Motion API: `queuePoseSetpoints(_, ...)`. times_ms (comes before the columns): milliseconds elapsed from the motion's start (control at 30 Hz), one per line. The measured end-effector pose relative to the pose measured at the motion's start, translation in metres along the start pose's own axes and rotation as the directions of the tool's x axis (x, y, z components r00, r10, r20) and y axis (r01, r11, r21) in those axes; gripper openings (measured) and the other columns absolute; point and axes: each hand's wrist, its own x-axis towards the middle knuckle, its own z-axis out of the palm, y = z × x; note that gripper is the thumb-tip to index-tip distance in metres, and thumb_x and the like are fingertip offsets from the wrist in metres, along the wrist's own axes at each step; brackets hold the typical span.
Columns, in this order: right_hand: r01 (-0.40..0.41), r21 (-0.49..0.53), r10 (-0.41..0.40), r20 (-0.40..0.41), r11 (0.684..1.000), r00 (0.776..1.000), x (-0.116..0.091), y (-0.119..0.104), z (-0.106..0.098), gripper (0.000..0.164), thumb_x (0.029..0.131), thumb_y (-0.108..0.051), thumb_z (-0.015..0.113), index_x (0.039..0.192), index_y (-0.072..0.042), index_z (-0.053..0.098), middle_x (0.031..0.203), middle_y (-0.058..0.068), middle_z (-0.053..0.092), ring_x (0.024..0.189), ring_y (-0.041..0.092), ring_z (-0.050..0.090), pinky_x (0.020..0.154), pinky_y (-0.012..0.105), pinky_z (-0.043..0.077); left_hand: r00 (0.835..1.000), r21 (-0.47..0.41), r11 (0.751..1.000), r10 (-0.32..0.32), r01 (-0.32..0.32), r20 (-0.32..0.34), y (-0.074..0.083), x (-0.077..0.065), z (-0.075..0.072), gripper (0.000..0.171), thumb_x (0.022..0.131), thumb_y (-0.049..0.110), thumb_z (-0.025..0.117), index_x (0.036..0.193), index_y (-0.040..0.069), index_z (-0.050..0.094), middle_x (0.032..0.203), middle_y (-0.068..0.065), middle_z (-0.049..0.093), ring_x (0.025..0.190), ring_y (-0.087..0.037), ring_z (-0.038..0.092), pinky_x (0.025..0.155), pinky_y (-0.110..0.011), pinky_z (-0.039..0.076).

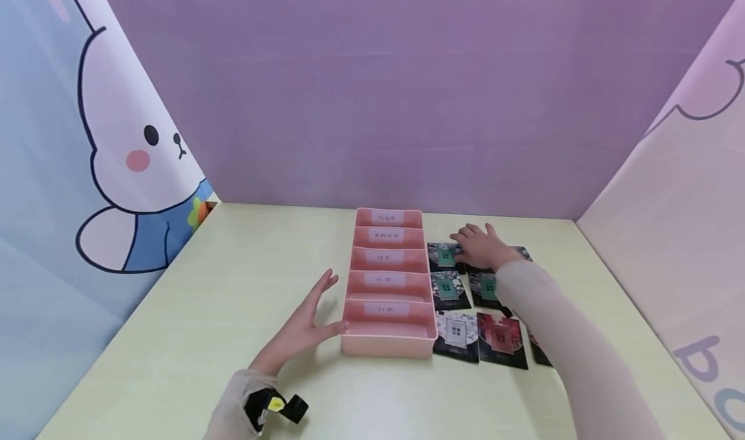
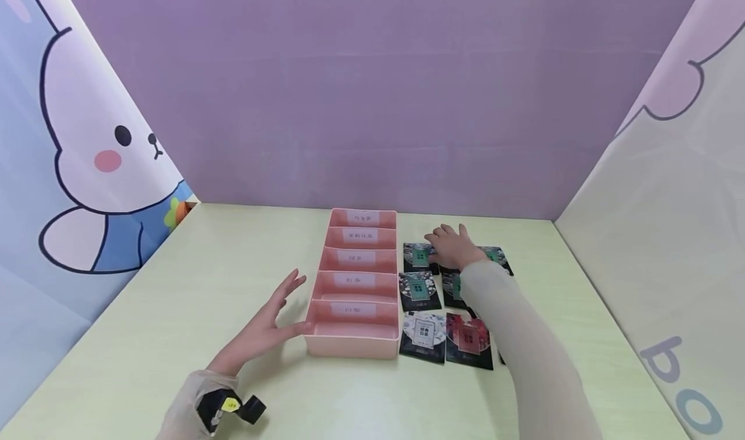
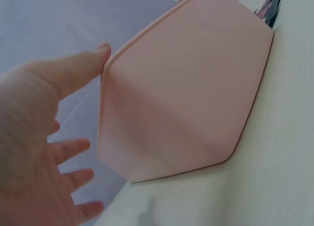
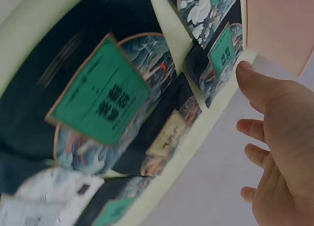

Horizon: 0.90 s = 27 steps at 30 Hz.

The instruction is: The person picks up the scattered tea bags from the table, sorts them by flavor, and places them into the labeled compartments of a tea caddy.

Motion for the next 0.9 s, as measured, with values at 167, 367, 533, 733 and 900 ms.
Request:
queuePoseSetpoints(167, -0.051, 0.064, 0.049, 0.036, 0.997, 0.998, 0.015, 0.003, 0.007, 0.059, 0.101, -0.033, 0.058, 0.148, -0.002, 0.043, 0.151, 0.025, 0.039, 0.142, 0.045, 0.027, 0.112, 0.07, 0.014, 0.999, -0.173, 0.985, 0.022, -0.015, 0.033, -0.004, 0.0, 0.002, 0.095, 0.089, 0.01, 0.074, 0.159, 0.005, 0.01, 0.159, -0.023, 0.027, 0.146, -0.041, 0.023, 0.112, -0.063, 0.024)
queuePoseSetpoints(367, -0.078, 0.093, 0.072, 0.071, 0.993, 0.995, 0.03, 0.003, 0.016, 0.059, 0.099, -0.039, 0.059, 0.146, -0.005, 0.048, 0.15, 0.023, 0.041, 0.143, 0.044, 0.025, 0.112, 0.069, 0.012, 0.996, -0.409, 0.911, -0.017, 0.052, 0.089, -0.01, 0.0, 0.006, 0.096, 0.088, 0.001, 0.072, 0.158, 0.002, 0.006, 0.16, -0.026, 0.022, 0.145, -0.045, 0.022, 0.114, -0.056, 0.025)
queuePoseSetpoints(533, -0.091, 0.118, 0.084, 0.061, 0.989, 0.995, 0.032, 0.002, 0.017, 0.053, 0.094, -0.037, 0.068, 0.134, -0.005, 0.059, 0.144, 0.023, 0.047, 0.14, 0.045, 0.029, 0.111, 0.07, 0.015, 0.995, -0.533, 0.845, 0.006, 0.048, 0.099, -0.015, 0.002, 0.012, 0.1, 0.085, -0.005, 0.073, 0.157, -0.002, 0.004, 0.16, -0.028, 0.016, 0.145, -0.047, 0.019, 0.113, -0.053, 0.028)
queuePoseSetpoints(733, -0.083, 0.222, 0.089, -0.018, 0.972, 0.996, 0.034, -0.003, 0.018, 0.047, 0.09, -0.03, 0.076, 0.124, -0.004, 0.058, 0.128, 0.02, 0.055, 0.123, 0.042, 0.04, 0.106, 0.064, 0.025, 0.998, -0.633, 0.774, 0.047, -0.007, 0.046, -0.02, 0.001, 0.017, 0.102, 0.081, -0.01, 0.073, 0.157, 0.0, 0.006, 0.161, -0.029, 0.013, 0.145, -0.049, 0.014, 0.112, -0.06, 0.027)
queuePoseSetpoints(900, -0.069, 0.308, 0.086, -0.041, 0.949, 0.995, 0.038, -0.003, 0.021, 0.047, 0.087, -0.021, 0.078, 0.123, -0.002, 0.054, 0.12, 0.019, 0.057, 0.111, 0.037, 0.048, 0.102, 0.058, 0.036, 0.998, -0.648, 0.762, 0.042, -0.002, 0.045, -0.022, 0.0, 0.016, 0.102, 0.081, -0.007, 0.075, 0.157, -0.001, 0.007, 0.161, -0.027, 0.013, 0.145, -0.048, 0.015, 0.111, -0.054, 0.031)
